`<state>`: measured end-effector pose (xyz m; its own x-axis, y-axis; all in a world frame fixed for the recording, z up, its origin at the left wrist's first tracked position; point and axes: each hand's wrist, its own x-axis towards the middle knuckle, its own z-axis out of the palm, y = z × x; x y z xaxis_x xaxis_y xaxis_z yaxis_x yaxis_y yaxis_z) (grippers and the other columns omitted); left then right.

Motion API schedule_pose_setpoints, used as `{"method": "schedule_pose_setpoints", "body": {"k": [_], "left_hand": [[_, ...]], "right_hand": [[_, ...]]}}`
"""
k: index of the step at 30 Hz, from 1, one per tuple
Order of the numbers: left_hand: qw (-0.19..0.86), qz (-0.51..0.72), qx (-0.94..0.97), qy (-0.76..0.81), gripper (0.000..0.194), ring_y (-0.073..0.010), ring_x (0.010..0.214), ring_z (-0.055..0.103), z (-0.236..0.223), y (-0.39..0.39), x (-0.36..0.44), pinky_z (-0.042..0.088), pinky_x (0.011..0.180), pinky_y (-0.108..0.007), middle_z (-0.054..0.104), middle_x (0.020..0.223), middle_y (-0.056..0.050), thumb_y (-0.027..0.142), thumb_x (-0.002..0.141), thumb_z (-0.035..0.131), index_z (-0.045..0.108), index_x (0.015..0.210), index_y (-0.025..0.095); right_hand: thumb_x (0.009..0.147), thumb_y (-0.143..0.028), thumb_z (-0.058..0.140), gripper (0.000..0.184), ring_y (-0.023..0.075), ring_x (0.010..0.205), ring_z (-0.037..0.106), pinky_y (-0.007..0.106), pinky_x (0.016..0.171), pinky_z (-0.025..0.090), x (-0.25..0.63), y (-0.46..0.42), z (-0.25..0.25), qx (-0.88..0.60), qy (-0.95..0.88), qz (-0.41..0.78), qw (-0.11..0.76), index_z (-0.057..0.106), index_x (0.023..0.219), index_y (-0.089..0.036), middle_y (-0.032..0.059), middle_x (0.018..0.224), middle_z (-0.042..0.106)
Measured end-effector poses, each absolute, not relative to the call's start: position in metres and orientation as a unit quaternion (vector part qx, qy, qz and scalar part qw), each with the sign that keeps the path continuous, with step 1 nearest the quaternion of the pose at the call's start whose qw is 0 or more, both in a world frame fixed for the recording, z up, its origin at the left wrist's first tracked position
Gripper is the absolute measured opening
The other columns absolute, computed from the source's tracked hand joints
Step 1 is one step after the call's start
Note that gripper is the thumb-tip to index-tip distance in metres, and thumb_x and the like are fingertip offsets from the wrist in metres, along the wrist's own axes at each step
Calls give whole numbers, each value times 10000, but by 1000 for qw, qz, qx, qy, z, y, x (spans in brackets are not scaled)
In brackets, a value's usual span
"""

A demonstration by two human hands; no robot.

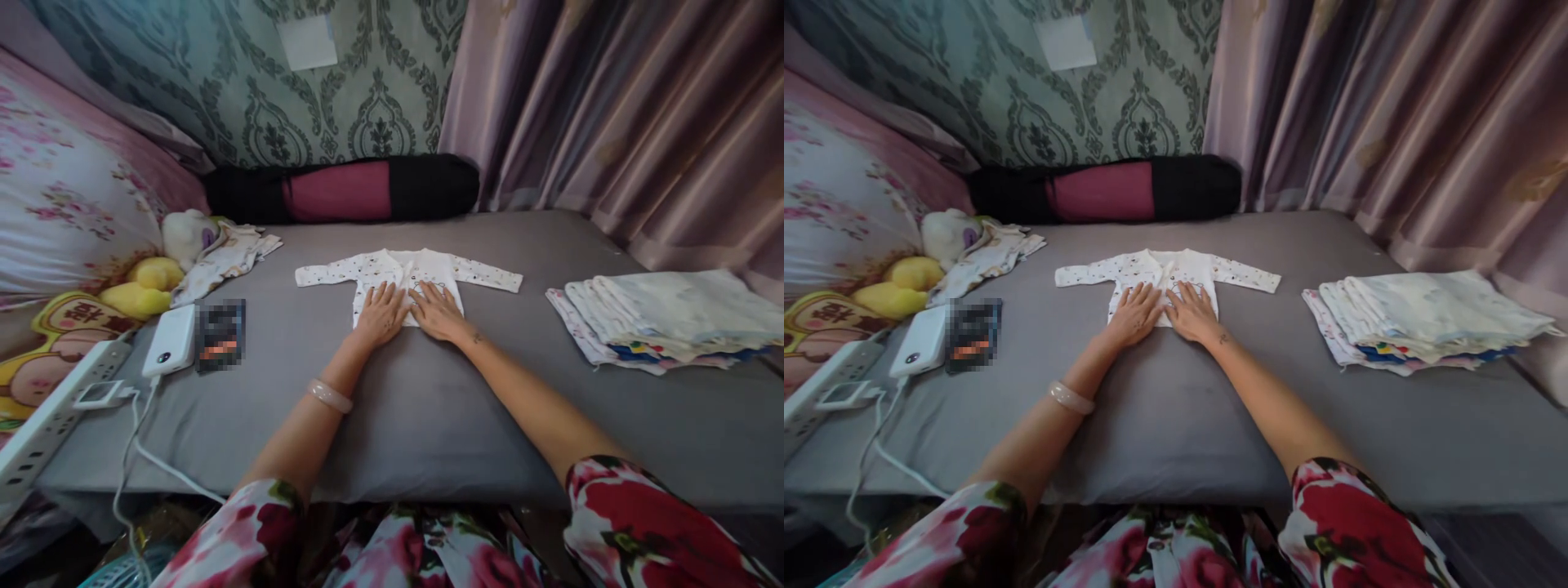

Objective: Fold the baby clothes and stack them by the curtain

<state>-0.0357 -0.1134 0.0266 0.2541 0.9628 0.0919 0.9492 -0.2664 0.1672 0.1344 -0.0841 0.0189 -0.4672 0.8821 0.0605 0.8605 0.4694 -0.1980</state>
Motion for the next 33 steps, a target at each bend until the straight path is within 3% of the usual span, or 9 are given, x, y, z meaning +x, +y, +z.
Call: {"method": "schedule_pose_setpoints", "body": {"k": [9,13,16,22,33], "left_hand": [[63,43,785,615,549,-237,1445,221,19,-115,-39,141,1175,-454,308,1549,-80,453,978,242,327,1473,231],[48,53,774,629,480,-232,1419,285,28,-107,-31,213,1151,-450,380,1511,-89,411,985,233,490,1351,235],[1,83,770,633,474,-238,1426,267,31,-98,-16,193,1160,-441,366,1511,-128,389,986,237,571,1239,168],[16,74,814,575,484,-226,1439,239,19,-86,5,172,1173,-438,337,1534,-97,325,980,265,397,1420,172],[36,57,810,583,517,-238,1445,220,11,-85,4,189,1166,-472,304,1550,-75,362,978,235,356,1456,206]], "right_hand": [[992,-439,258,538,265,1444,184,503,1149,132,135,-85,11,-515,-851,71,82,366,1469,-216,96,1568,239],[994,-416,243,550,246,1441,199,470,1156,130,136,-86,14,-528,-839,67,110,352,1474,-168,110,1556,266],[987,-376,260,562,257,1444,181,461,1167,72,139,-86,16,-572,-807,15,148,356,1463,-93,141,1549,270],[980,-384,252,604,284,1440,184,463,1160,130,148,-83,14,-614,-781,49,103,333,1460,-26,171,1546,257],[975,-401,277,593,279,1451,141,526,1145,137,149,-78,13,-616,-777,97,84,321,1475,-86,153,1565,203]]}}
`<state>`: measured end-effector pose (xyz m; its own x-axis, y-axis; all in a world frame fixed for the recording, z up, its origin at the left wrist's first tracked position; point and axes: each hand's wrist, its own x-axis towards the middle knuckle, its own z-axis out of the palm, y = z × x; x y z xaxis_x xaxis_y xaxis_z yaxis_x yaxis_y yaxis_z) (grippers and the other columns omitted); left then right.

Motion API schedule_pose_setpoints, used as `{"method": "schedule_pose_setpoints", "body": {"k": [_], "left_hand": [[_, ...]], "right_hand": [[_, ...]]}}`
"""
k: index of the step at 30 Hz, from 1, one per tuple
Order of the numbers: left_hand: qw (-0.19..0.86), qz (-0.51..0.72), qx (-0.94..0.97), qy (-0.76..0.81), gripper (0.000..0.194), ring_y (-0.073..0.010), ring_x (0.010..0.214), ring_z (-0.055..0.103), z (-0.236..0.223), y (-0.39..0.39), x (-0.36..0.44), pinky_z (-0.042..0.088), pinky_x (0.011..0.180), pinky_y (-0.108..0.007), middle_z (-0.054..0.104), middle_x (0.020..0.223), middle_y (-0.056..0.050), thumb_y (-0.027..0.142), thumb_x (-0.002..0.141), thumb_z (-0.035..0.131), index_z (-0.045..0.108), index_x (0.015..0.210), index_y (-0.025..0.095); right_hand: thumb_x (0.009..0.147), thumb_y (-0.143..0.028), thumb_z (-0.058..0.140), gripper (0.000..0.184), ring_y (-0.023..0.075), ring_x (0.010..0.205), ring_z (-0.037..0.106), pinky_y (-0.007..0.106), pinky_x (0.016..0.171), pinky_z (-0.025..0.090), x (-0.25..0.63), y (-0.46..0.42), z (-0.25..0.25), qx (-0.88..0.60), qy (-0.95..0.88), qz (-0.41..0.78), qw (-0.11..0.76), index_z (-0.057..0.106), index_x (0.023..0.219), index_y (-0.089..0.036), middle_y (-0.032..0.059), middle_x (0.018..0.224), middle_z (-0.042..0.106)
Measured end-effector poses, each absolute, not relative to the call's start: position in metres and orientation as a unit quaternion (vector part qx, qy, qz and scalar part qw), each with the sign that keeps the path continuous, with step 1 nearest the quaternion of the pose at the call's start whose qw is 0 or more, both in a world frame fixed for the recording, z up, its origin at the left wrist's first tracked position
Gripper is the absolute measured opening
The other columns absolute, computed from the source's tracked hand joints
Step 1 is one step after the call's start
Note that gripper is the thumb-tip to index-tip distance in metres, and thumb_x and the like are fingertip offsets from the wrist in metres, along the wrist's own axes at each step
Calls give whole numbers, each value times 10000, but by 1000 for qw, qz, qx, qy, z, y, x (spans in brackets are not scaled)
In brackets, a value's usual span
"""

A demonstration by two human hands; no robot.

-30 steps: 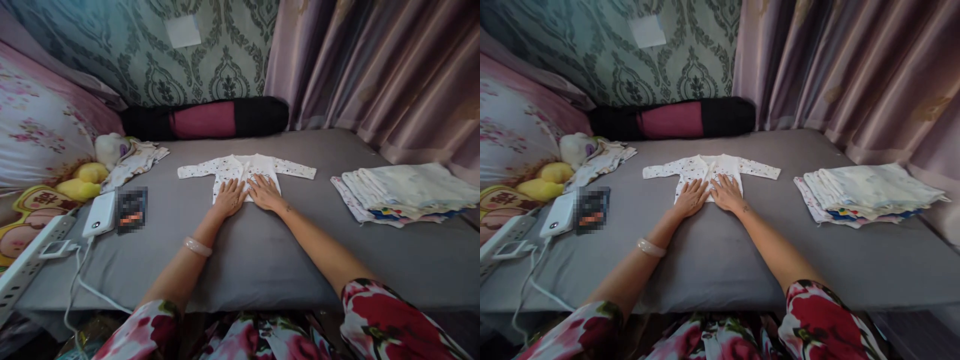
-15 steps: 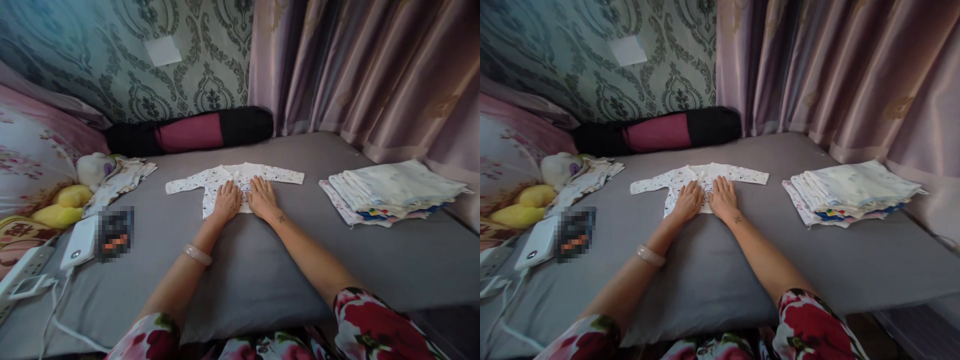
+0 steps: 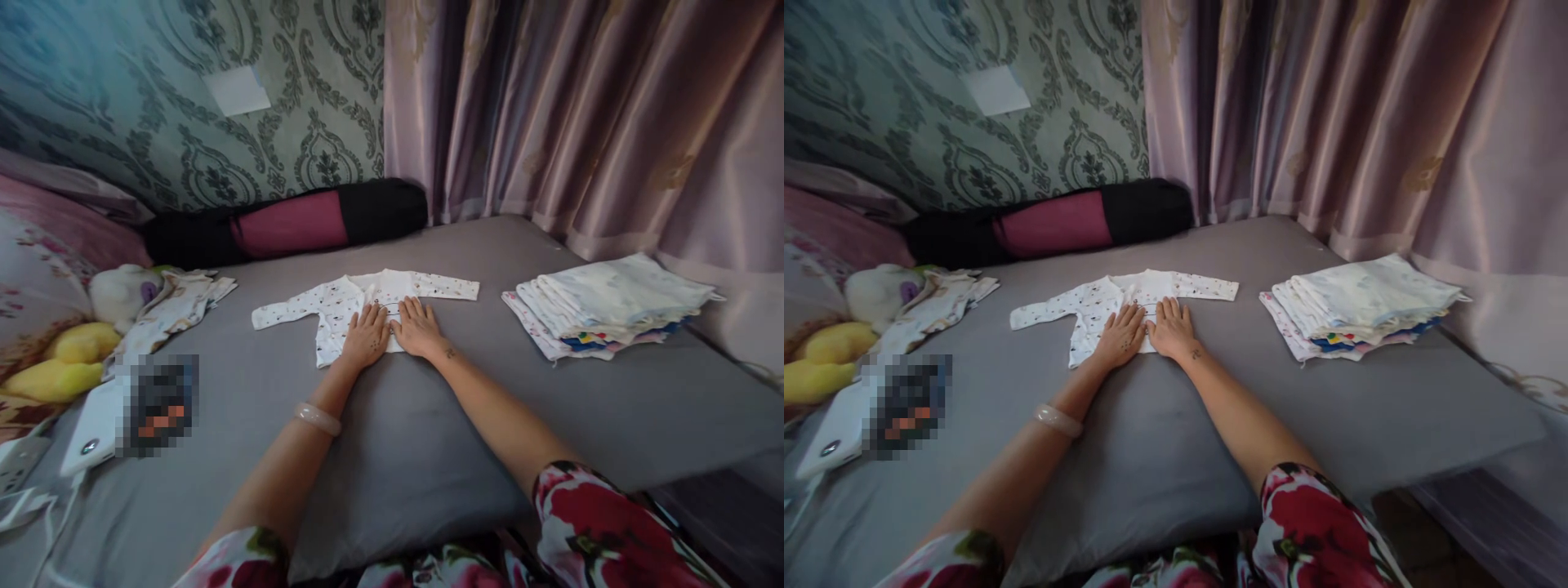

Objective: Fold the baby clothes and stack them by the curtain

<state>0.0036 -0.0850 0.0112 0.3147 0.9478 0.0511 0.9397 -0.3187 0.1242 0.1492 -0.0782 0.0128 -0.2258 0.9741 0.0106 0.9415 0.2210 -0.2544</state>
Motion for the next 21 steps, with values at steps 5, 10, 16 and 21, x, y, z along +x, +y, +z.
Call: {"method": "schedule_pose_setpoints", "body": {"k": [5,10,16,21], "left_hand": [[34,60,812,579,531,-245,1446,216,11,-85,4,188,1162,-478,294,1554,-84,394,981,219,348,1457,199],[29,65,817,572,596,-260,1445,210,11,-86,4,183,1158,-483,297,1551,-109,506,969,223,355,1451,182],[34,64,817,572,600,-264,1448,197,11,-85,4,176,1159,-472,295,1553,-101,529,951,272,352,1449,203],[30,62,819,569,584,-283,1441,211,8,-85,4,193,1148,-499,297,1550,-111,493,957,275,350,1448,187]], "right_hand": [[928,-382,429,419,230,1238,515,332,1006,393,179,-47,39,-585,-772,220,118,599,1269,-208,83,1341,578],[913,-270,382,392,267,1055,625,343,847,469,240,-19,56,-816,-499,149,253,678,1131,-135,167,1108,681],[834,-262,512,456,395,1251,432,530,973,360,263,-15,40,-907,-350,79,220,607,1228,-53,289,1340,470],[812,-214,527,425,364,1242,436,461,968,385,248,-9,37,-916,-322,91,224,615,1200,-61,255,1342,468]]}}
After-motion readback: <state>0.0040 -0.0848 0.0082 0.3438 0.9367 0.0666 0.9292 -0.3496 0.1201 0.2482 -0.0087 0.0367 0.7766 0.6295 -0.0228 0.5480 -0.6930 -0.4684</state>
